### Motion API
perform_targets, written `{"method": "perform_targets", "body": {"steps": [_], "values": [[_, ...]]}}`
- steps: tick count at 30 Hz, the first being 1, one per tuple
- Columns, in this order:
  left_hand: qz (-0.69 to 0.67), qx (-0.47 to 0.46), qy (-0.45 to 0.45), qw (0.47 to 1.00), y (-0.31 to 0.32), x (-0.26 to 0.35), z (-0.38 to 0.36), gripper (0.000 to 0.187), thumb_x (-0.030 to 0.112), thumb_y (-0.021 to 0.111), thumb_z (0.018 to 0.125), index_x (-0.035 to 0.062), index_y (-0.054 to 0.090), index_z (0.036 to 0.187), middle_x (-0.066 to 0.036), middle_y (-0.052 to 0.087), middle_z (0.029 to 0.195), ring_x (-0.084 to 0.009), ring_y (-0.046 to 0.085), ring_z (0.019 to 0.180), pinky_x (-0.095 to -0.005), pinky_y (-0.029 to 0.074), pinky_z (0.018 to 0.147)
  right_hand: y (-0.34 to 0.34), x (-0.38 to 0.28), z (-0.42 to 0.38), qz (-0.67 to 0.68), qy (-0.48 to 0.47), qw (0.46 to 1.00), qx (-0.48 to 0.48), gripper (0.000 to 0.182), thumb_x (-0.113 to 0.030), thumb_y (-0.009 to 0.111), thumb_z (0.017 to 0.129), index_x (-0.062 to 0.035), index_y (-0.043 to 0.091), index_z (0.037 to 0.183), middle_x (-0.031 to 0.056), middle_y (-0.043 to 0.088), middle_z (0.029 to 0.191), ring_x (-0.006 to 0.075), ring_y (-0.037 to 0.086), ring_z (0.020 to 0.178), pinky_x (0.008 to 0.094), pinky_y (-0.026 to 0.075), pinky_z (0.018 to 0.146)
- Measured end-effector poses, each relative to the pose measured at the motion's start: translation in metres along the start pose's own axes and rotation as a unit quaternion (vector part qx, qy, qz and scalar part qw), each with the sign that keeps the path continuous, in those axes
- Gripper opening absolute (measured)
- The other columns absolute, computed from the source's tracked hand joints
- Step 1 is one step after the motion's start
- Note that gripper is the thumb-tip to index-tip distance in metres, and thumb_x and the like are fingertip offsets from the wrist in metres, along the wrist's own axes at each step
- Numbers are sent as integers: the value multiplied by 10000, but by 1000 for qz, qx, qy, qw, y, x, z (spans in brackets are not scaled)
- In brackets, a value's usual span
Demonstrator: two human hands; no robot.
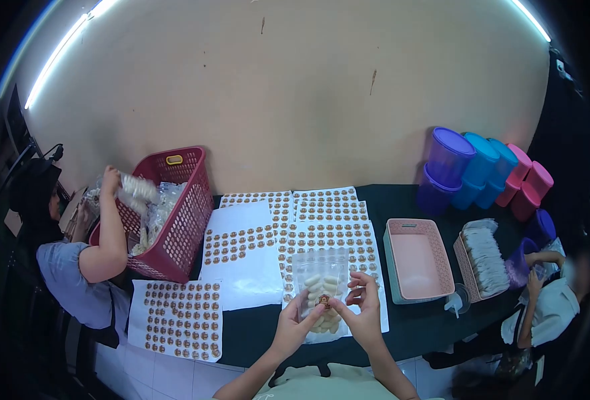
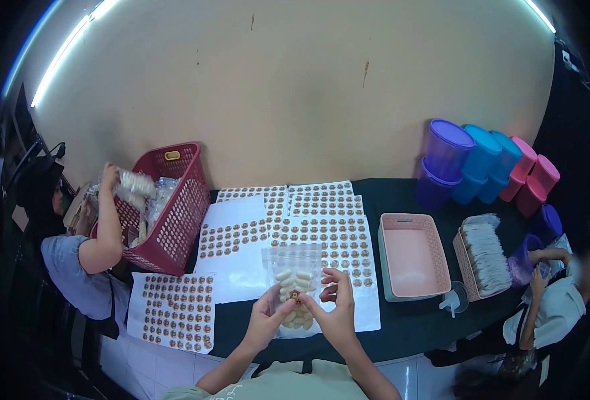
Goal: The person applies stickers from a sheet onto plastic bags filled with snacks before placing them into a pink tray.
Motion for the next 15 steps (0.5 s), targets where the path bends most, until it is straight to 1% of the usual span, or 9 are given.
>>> {"method": "perform_targets", "body": {"steps": [1, 4, 5, 6, 8, 10, 12, 13, 15], "values": [[-4, 1, 8, 1000, -1, -2, -1, 521, 104, 574, 822, -94, 318, 1230, -127, 482, 1132, -142, 478, 1020, -262, 401, 862, 2, 10, -3, 85, 41, 996, 5, 530, -143, 726, 670, -17, 433, 1093, 56, 474, 895, 106, 476, 691, 232, 421, 636], [-1, 11, 3, 1000, -1, -7, -8, 524, 99, 587, 813, -102, 327, 1221, -131, 484, 1130, -147, 481, 1017, -258, 402, 855, 7, 28, -13, 126, 85, 988, -10, 559, -156, 728, 674, -23, 414, 1116, 62, 472, 945, 107, 486, 715, 232, 430, 656], [9, 27, 6, 1000, -3, -12, -10, 476, 109, 583, 813, -79, 369, 1195, -107, 521, 1087, -121, 506, 966, -239, 409, 829, 10, 35, -15, 149, 97, 983, -49, 488, -151, 713, 691, -13, 450, 1077, 58, 499, 911, 99, 495, 726, 228, 433, 647], [8, 24, 13, 1000, -3, -15, -14, 476, 109, 583, 813, -79, 369, 1195, -107, 521, 1087, -121, 506, 966, -239, 409, 829, 8, 38, -19, 147, 89, 984, -49, 488, -151, 713, 691, -13, 450, 1077, 58, 499, 911, 99, 495, 726, 228, 433, 647], [-9, 14, -5, 1000, -3, -23, -13, 472, 112, 589, 810, -78, 377, 1186, -101, 527, 1076, -118, 506, 964, -235, 410, 827, 12, 51, -23, 131, 136, 977, -97, 403, -152, 700, 705, 1, 490, 1013, 47, 525, 841, 89, 500, 718, 223, 436, 624], [-10, 16, 1, 1000, -2, -27, -12, 466, 113, 593, 807, -75, 385, 1179, -94, 534, 1063, -114, 512, 953, -237, 417, 816, 8, 47, -22, 134, 138, 978, -82, 348, -156, 695, 712, 11, 513, 958, 32, 529, 770, 78, 499, 703, 218, 435, 598], [-17, 30, -26, 999, -1, -33, -10, 440, 139, 574, 825, -71, 397, 1169, -91, 549, 1029, -118, 533, 914, -235, 432, 785, 6, 51, -24, 120, 135, 979, -88, 347, -149, 693, 715, 9, 503, 959, 38, 531, 808, 78, 503, 712, 214, 438, 596], [-30, 12, -35, 999, 2, -33, -10, 461, 168, 573, 832, -104, 391, 1156, -116, 540, 1040, -113, 516, 938, -228, 419, 799, 5, 50, -24, 126, 134, 980, -80, 352, -144, 695, 715, 10, 500, 963, 41, 531, 816, 83, 509, 720, 219, 443, 602], [-44, 23, -43, 998, 2, -40, -10, 422, 152, 559, 837, -83, 406, 1153, -107, 549, 1030, -115, 530, 919, -230, 430, 786, 6, 50, -28, 133, 139, 979, -71, 356, -138, 697, 714, 12, 496, 967, 45, 530, 825, 88, 515, 728, 223, 448, 608]]}}
Point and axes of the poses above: each hand's wrist, its own z-axis towards the middle knuckle, its own y-axis out of the palm, x = y × z, the point moved 6 cm from there along z, towards the middle knuckle
